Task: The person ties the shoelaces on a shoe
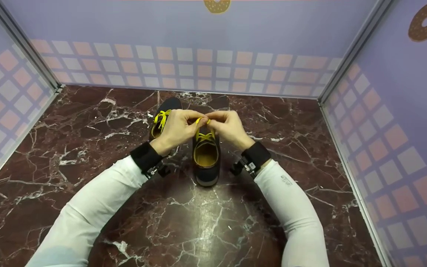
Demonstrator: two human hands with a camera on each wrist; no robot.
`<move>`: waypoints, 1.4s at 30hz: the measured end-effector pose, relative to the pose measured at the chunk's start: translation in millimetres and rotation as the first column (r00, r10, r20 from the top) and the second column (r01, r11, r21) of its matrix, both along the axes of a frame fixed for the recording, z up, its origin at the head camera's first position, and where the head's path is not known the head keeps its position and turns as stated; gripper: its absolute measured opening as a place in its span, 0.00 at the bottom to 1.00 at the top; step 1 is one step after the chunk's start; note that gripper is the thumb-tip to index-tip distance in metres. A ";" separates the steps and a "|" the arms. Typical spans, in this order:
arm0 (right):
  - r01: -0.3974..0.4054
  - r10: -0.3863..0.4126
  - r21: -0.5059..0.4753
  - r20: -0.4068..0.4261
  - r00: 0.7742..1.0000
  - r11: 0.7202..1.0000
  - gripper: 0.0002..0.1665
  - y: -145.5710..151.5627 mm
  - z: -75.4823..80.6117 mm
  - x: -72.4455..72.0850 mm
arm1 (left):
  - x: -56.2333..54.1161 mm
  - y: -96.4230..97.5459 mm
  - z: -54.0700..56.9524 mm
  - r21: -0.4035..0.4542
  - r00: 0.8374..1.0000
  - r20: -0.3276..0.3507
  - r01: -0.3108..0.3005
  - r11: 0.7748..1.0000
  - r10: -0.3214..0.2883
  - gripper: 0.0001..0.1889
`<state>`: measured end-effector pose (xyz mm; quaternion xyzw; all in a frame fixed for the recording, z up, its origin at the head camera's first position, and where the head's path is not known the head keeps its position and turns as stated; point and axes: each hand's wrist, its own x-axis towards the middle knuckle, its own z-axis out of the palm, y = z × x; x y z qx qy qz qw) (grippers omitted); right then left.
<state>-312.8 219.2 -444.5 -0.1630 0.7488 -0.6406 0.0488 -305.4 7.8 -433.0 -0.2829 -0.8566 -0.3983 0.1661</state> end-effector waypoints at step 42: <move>0.239 -0.247 -0.253 0.000 0.969 0.937 0.05 19.3 -1.8 4.1 | 4.8 -25.5 0.9 -0.189 1.000 0.027 -0.006 0.982 0.011 0.09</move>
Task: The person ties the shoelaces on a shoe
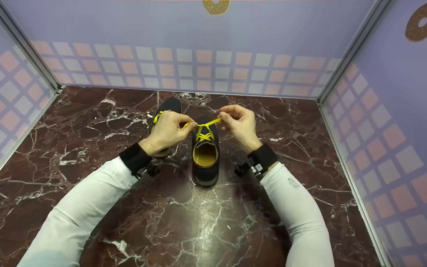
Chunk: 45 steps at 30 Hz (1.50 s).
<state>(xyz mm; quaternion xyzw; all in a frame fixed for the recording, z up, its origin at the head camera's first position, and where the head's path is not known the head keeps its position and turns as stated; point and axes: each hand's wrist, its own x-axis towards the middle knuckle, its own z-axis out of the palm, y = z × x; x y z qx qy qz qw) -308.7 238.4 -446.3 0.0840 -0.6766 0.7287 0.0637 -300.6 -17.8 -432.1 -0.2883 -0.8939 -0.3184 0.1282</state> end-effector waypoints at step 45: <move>-0.134 0.015 0.353 0.320 0.947 0.926 0.24 77.2 -62.5 0.1 | 19.6 -18.0 -7.8 -0.450 0.940 0.180 -0.182 0.874 0.288 0.05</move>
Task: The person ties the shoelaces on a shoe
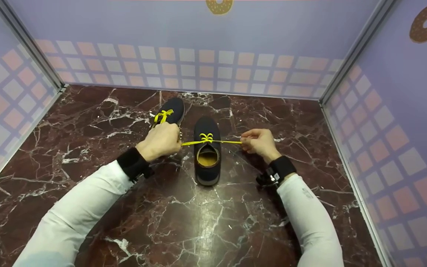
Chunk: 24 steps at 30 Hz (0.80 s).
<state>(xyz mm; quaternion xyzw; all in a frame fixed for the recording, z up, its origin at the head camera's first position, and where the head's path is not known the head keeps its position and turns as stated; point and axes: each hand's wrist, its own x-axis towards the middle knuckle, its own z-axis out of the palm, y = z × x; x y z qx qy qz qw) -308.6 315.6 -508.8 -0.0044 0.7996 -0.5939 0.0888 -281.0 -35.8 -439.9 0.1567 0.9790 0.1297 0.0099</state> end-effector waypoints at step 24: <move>-0.028 0.275 0.503 -0.424 0.863 0.864 0.05 -77.0 19.5 23.5 | 4.4 26.2 -26.5 0.293 0.998 -0.023 0.069 0.953 -0.065 0.06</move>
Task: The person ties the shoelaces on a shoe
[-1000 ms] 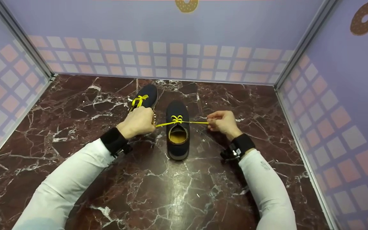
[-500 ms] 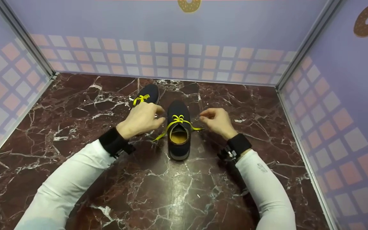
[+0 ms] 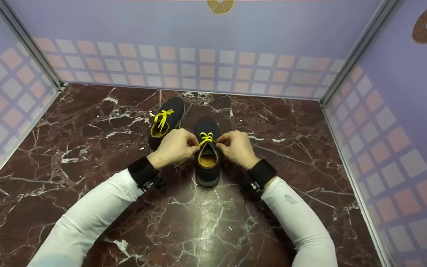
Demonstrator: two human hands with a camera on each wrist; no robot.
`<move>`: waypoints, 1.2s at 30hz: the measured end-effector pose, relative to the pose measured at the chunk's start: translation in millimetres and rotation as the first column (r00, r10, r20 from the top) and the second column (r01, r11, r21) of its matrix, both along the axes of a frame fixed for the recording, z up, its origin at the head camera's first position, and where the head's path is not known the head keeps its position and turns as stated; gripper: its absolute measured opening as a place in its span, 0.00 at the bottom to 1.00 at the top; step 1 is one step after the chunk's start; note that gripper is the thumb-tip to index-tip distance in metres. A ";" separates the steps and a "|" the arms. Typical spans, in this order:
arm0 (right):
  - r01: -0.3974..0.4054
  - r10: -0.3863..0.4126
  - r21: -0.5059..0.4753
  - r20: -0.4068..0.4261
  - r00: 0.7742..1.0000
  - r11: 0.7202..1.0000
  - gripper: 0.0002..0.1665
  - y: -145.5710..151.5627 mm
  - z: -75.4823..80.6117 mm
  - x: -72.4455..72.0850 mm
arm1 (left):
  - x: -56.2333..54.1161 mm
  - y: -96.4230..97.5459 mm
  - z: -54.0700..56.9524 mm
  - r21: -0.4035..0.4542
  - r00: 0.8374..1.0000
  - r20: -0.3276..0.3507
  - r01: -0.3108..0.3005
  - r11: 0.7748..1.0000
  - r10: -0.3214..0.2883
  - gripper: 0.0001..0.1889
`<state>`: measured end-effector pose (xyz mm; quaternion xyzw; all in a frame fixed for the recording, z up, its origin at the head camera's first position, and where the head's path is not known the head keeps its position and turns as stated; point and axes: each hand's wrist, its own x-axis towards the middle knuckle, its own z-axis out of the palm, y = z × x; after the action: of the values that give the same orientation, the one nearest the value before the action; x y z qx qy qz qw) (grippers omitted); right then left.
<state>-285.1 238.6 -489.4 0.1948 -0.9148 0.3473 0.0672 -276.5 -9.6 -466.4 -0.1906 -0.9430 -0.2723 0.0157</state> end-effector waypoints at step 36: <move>-0.079 0.108 -0.129 0.236 0.966 0.989 0.14 8.2 -6.8 4.0 | -15.6 -13.2 7.7 0.742 0.646 0.626 -0.322 0.588 -0.437 0.06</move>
<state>-281.1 246.9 -496.1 0.1893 -0.8837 0.4251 -0.0500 -292.1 -22.8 -458.7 -0.0632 -0.6181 -0.7210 -0.3067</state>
